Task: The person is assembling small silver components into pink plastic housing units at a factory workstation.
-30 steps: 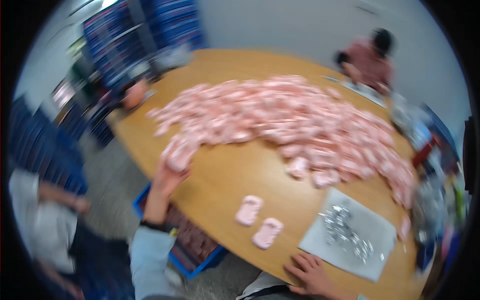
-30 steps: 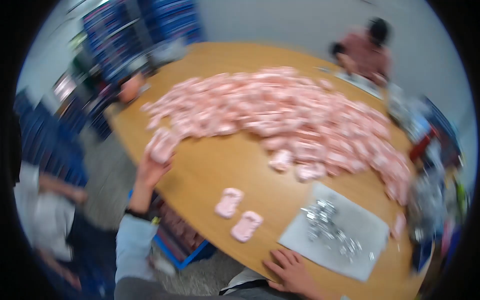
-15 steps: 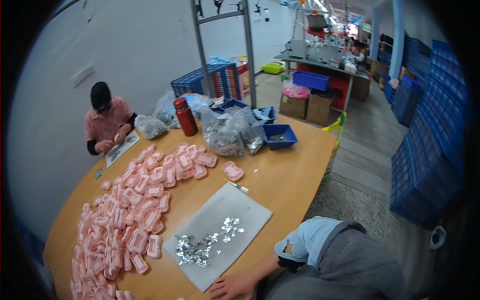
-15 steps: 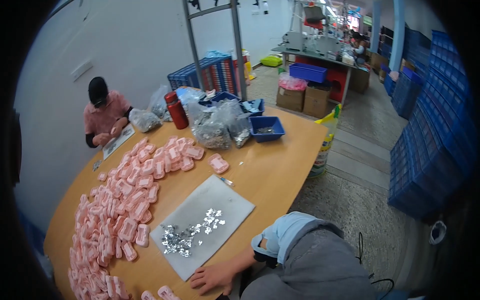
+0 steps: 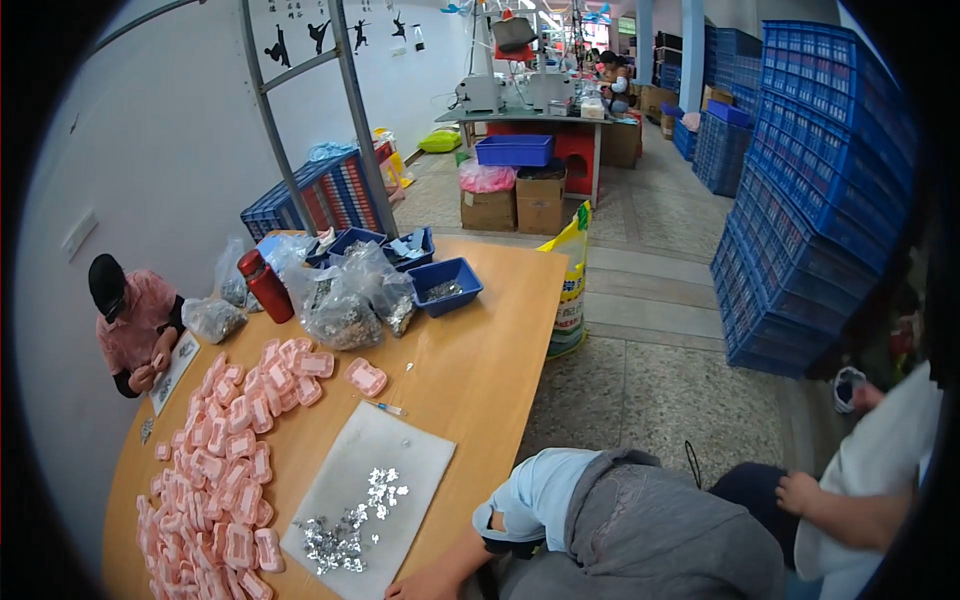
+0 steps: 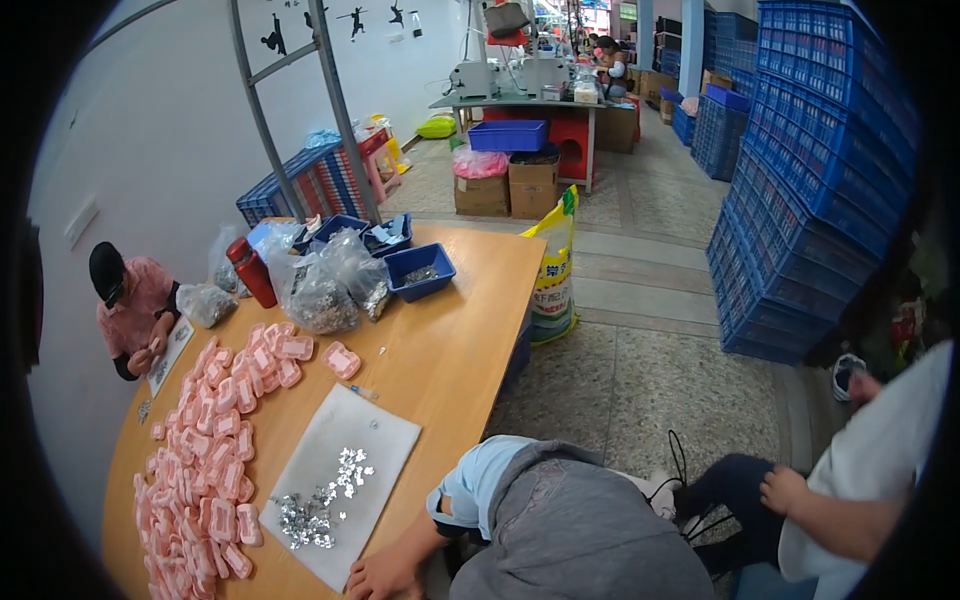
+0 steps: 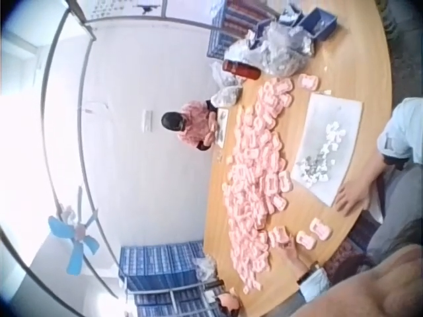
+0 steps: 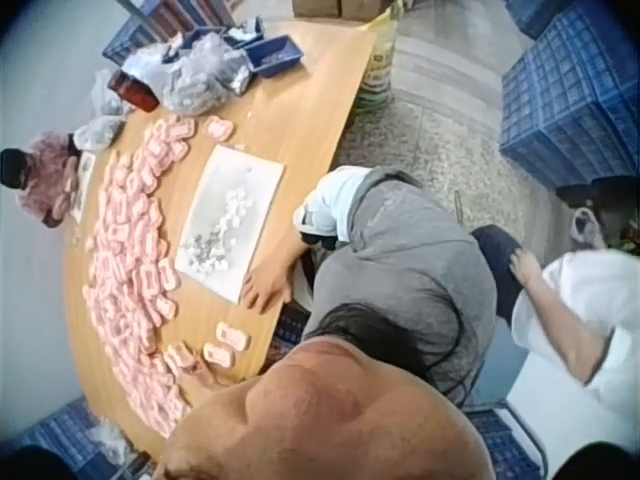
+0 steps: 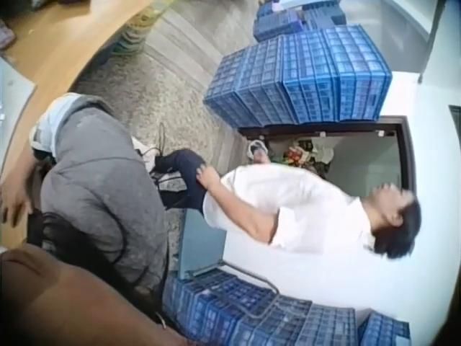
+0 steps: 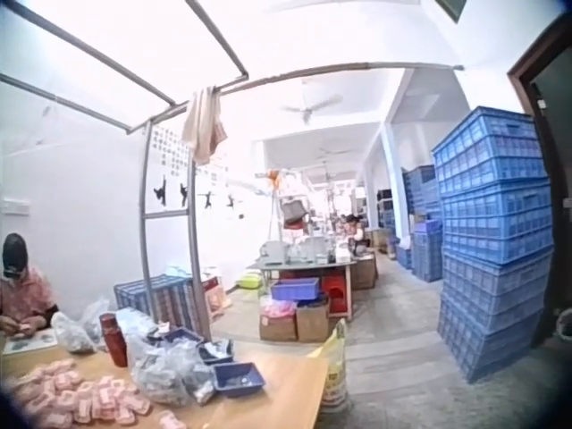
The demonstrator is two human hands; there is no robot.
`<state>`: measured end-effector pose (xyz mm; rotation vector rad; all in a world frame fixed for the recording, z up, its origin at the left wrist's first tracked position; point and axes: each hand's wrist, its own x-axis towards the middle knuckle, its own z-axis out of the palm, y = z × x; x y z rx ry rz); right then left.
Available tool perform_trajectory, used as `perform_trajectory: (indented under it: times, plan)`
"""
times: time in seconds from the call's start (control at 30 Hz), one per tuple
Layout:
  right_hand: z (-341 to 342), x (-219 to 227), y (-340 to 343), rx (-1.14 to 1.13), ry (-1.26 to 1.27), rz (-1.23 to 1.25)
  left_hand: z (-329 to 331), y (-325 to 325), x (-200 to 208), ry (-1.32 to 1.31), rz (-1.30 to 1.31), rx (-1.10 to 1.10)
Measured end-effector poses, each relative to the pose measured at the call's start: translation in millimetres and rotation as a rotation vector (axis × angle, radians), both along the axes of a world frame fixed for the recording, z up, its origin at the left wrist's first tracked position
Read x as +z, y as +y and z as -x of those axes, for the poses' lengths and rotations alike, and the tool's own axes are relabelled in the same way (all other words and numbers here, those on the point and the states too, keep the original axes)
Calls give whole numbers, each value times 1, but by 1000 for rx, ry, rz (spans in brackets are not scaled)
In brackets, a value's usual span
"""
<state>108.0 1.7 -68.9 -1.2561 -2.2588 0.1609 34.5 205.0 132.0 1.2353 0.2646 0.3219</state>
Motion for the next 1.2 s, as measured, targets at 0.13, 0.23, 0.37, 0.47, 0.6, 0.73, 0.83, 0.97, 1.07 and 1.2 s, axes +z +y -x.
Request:
perform_trajectory:
  times: [0.13,0.23,0.37,0.47,0.6,0.73,0.83,0.97,1.07,1.2]
  plan:
    - [1,10,-1,4,-15,29,1,-15,3,5,-38,-1]
    - [0,12,-4,-7,0,17,0,-24,4,10,-66,-4]
    - [2,17,-2,-8,-4,33,-9,-36,2,10,-98,-22]
    - [2,15,1,14,-24,-7,-19,-44,0,5,-120,-47]
    - [2,-4,4,-28,-36,-14,-32,-55,-4,-8,-141,-79]
    - [5,-11,13,-2,-38,-48,-43,-67,-8,-23,-165,-102]
    - [3,-12,10,-5,-45,-32,-42,-71,-8,-24,-192,-89]
    - [6,-11,15,16,-37,-35,-26,-66,-10,-9,-242,-12]
    - [4,0,10,3,-49,10,-22,-69,-9,7,-277,16]
    - [6,-2,11,3,2,5,-10,-68,-6,29,-337,86]
